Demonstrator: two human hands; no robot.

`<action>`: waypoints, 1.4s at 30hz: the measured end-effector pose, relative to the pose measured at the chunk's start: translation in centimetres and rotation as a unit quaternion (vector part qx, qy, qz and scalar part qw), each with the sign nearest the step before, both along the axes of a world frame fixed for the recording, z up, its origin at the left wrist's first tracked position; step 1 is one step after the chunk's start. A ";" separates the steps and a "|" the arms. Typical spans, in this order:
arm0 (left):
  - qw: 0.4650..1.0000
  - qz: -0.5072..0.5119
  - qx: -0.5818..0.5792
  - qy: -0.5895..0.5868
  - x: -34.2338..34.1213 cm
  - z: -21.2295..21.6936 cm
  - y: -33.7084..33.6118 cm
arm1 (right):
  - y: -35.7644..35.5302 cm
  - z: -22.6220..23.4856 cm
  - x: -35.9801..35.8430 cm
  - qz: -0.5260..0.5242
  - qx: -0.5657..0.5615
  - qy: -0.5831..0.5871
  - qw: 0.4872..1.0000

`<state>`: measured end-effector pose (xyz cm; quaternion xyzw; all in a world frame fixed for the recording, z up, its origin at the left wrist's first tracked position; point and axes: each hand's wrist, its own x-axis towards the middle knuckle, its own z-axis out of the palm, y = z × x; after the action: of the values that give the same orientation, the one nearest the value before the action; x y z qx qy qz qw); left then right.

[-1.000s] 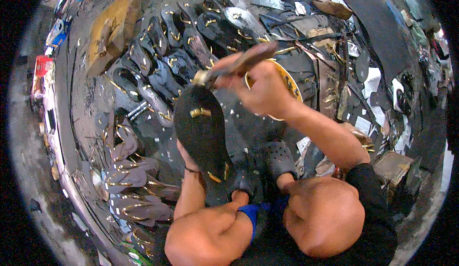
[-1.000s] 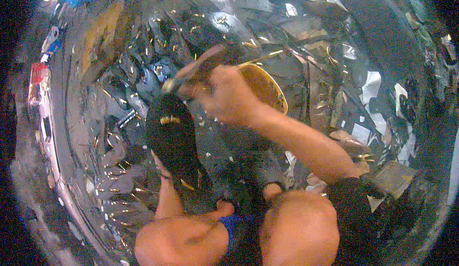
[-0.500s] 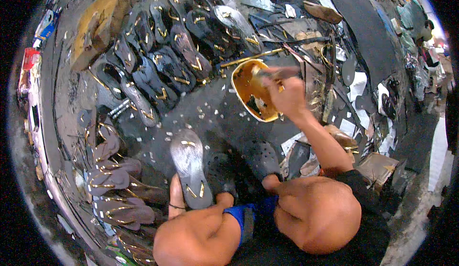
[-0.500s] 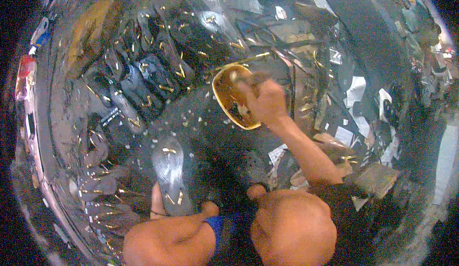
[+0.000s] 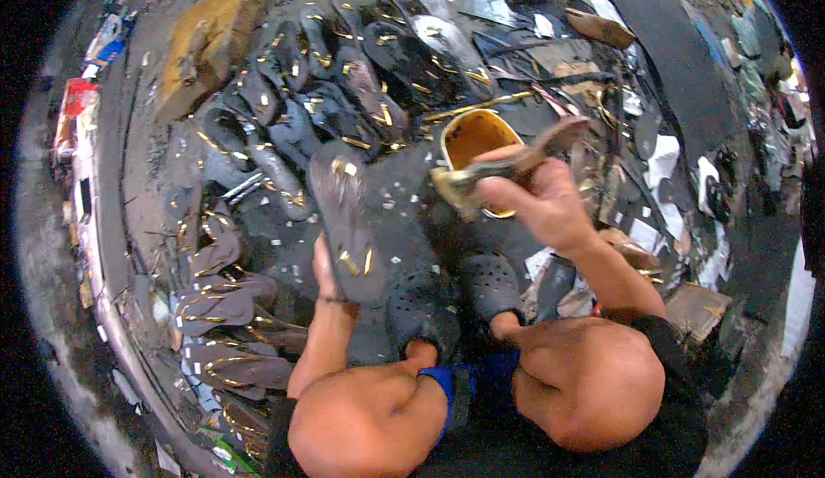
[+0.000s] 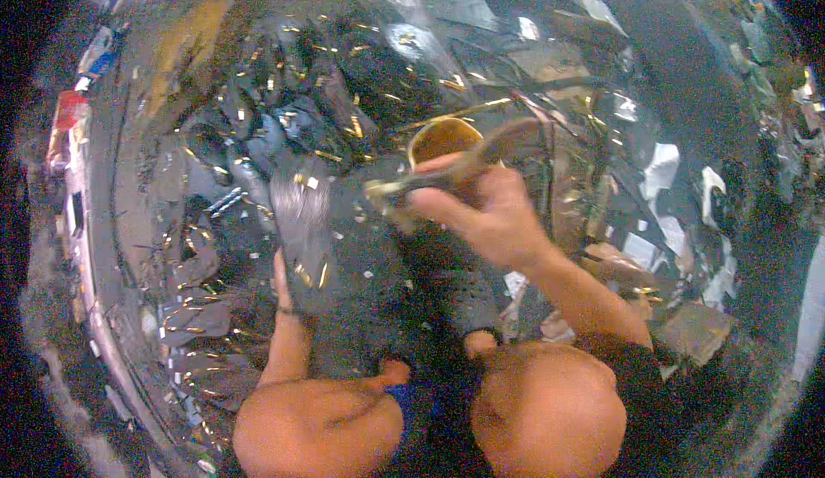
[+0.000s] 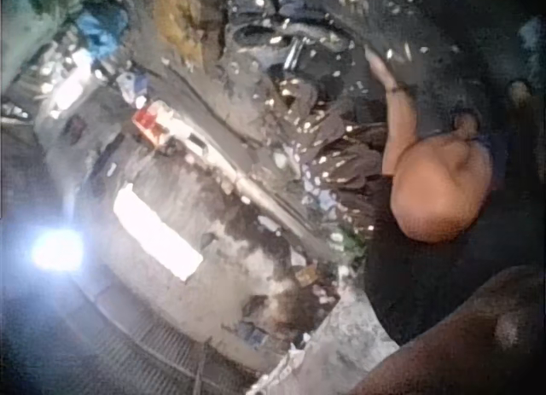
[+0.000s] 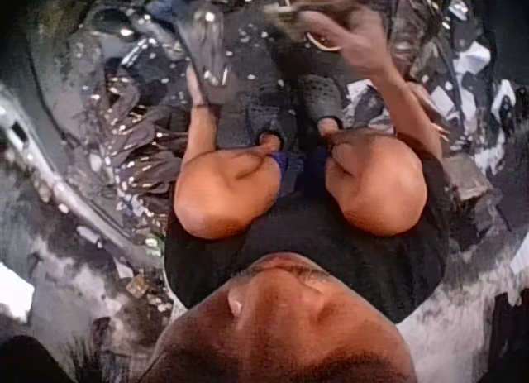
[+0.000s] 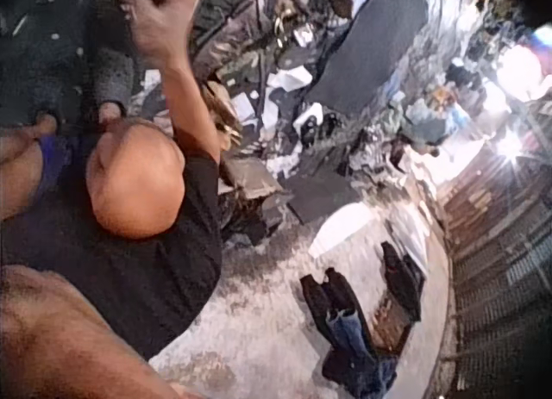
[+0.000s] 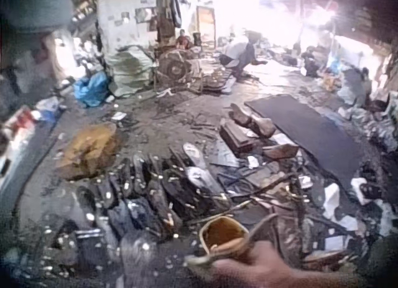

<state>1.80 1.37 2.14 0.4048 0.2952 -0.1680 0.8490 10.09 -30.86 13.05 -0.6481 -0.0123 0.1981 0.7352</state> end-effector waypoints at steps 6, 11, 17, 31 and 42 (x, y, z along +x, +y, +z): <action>0.989 0.040 -0.105 -0.098 4.8 2.6 -6.7 | 8.5 -3.0 4.6 0.095 -0.100 -0.345 0.928; 0.885 0.143 -0.435 -0.089 5.0 -0.5 -1.3 | 7.8 -1.3 -0.6 0.198 -0.054 -0.447 0.871; 0.718 0.239 -0.651 0.051 7.3 0.6 -1.2 | 8.0 -2.3 2.2 -0.017 -0.124 -0.343 0.931; 0.972 0.067 -0.216 -0.069 5.8 2.0 -7.6 | 7.8 -1.1 3.8 0.109 -0.207 -0.580 0.780; 0.982 0.164 -0.082 -0.055 8.3 2.8 -4.6 | 8.4 -0.2 0.6 0.229 -0.149 -0.465 0.842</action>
<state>10.06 -3.25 4.90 0.2888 0.2954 -0.0274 0.9103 10.66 -22.45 12.80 -0.7445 -0.4711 0.0362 0.4717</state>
